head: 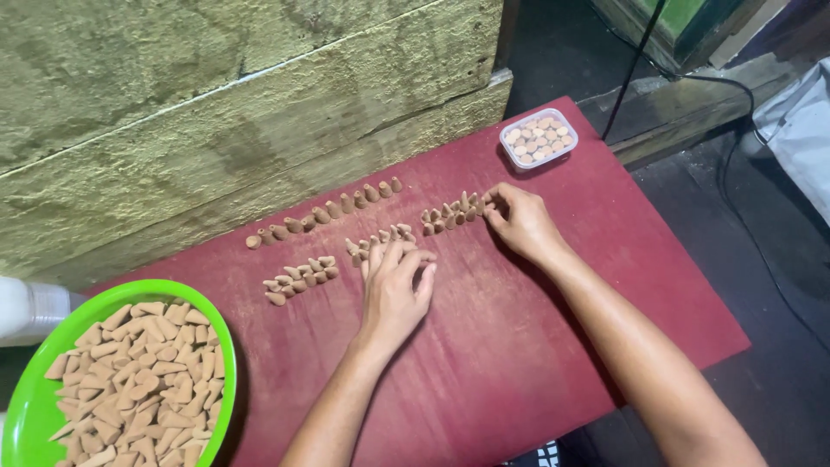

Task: Arranging small incense cones from a bowl into neat rows on a table

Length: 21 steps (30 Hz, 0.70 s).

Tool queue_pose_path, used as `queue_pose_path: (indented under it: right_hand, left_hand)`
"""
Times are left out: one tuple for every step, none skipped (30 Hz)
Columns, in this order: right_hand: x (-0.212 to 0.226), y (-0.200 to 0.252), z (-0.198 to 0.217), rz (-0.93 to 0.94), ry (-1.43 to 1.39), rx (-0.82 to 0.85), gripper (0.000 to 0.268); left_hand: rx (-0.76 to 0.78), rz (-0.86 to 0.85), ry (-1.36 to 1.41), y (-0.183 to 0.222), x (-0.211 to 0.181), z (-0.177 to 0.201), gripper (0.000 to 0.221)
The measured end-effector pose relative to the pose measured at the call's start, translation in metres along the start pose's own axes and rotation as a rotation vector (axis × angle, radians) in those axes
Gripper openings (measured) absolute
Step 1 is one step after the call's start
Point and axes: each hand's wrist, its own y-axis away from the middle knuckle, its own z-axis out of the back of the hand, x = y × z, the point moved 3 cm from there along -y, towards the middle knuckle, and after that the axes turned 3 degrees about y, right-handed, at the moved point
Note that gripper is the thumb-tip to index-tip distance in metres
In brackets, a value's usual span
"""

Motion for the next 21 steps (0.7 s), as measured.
queue_pose_path:
  right_hand:
    - [0.002, 0.001, 0.002, 0.002, 0.000, -0.001, 0.019]
    - [0.004, 0.002, 0.004, -0.002, -0.007, 0.002, 0.018]
    - [0.006, 0.003, 0.005, -0.005, -0.013, 0.004, 0.017]
    - [0.006, 0.004, 0.006, -0.004, -0.014, 0.003, 0.017]
    - [0.007, 0.004, 0.006, -0.005, -0.019, -0.005, 0.017]
    - [0.008, 0.005, 0.006, -0.008, -0.023, -0.010, 0.017]
    - [0.008, 0.005, 0.006, -0.007, -0.023, -0.009, 0.017]
    - [0.008, 0.005, 0.006, -0.007, -0.024, -0.010, 0.016]
    - [0.008, 0.004, 0.006, -0.008, -0.025, -0.011, 0.015]
    - [0.006, 0.006, 0.006, -0.008, -0.025, -0.010, 0.015]
    - [0.005, 0.007, 0.006, -0.018, -0.018, -0.018, 0.016]
    - [0.004, 0.007, 0.005, -0.025, -0.013, -0.028, 0.017]
    - [0.007, 0.011, 0.010, -0.022, -0.014, -0.027, 0.017]
    - [0.009, 0.015, 0.015, -0.030, -0.013, -0.037, 0.017]
    - [0.012, 0.018, 0.020, -0.038, -0.012, -0.047, 0.017]
    - [0.013, 0.025, 0.025, -0.034, -0.011, -0.049, 0.017]
    - [0.013, 0.033, 0.029, -0.045, -0.019, -0.027, 0.011]
    - [0.014, 0.041, 0.035, -0.056, -0.026, -0.004, 0.006]
    - [0.020, 0.053, 0.039, -0.051, -0.022, -0.005, 0.006]
    - [0.023, 0.065, 0.042, -0.137, -0.096, 0.018, 0.002]
    - [0.027, 0.078, 0.045, -0.223, -0.169, 0.042, 0.003]
  left_hand:
    - [-0.002, -0.001, -0.001, 0.005, 0.001, 0.001, 0.011]
    - [0.019, 0.013, 0.011, 0.009, 0.002, 0.001, 0.010]
    - [0.040, 0.027, 0.024, 0.014, 0.004, 0.001, 0.009]
    - [0.039, 0.025, 0.023, 0.018, 0.006, 0.002, 0.009]
    - [0.070, 0.041, 0.040, 0.023, 0.010, 0.001, 0.009]
    - [0.102, 0.059, 0.057, 0.029, 0.012, 0.001, 0.009]
    - [0.102, 0.060, 0.057, 0.032, 0.013, 0.001, 0.009]
    - [0.132, 0.073, 0.085, 0.035, 0.014, 0.001, 0.009]
    - [0.162, 0.085, 0.113, 0.038, 0.015, 0.001, 0.009]
    - [0.162, 0.087, 0.114, 0.040, 0.014, 0.002, 0.009]
    - [0.202, 0.091, 0.170, 0.042, 0.012, 0.003, 0.009]
    - [0.239, 0.095, 0.224, 0.044, 0.011, 0.005, 0.010]
    - [0.237, 0.096, 0.223, 0.048, 0.011, 0.008, 0.010]
    - [0.280, 0.106, 0.249, 0.053, 0.011, 0.011, 0.009]
    - [0.322, 0.116, 0.276, 0.057, 0.010, 0.014, 0.010]
    - [0.318, 0.114, 0.276, 0.062, 0.008, 0.025, 0.010]
    - [0.333, 0.114, 0.263, 0.067, 0.005, 0.034, 0.012]
    - [0.348, 0.113, 0.253, 0.072, 0.002, 0.044, 0.020]
    - [0.343, 0.112, 0.255, 0.083, 0.007, 0.048, 0.020]
    - [0.360, 0.131, 0.209, 0.095, 0.013, 0.052, 0.030]
    - [0.377, 0.151, 0.163, 0.107, 0.019, 0.056, 0.041]
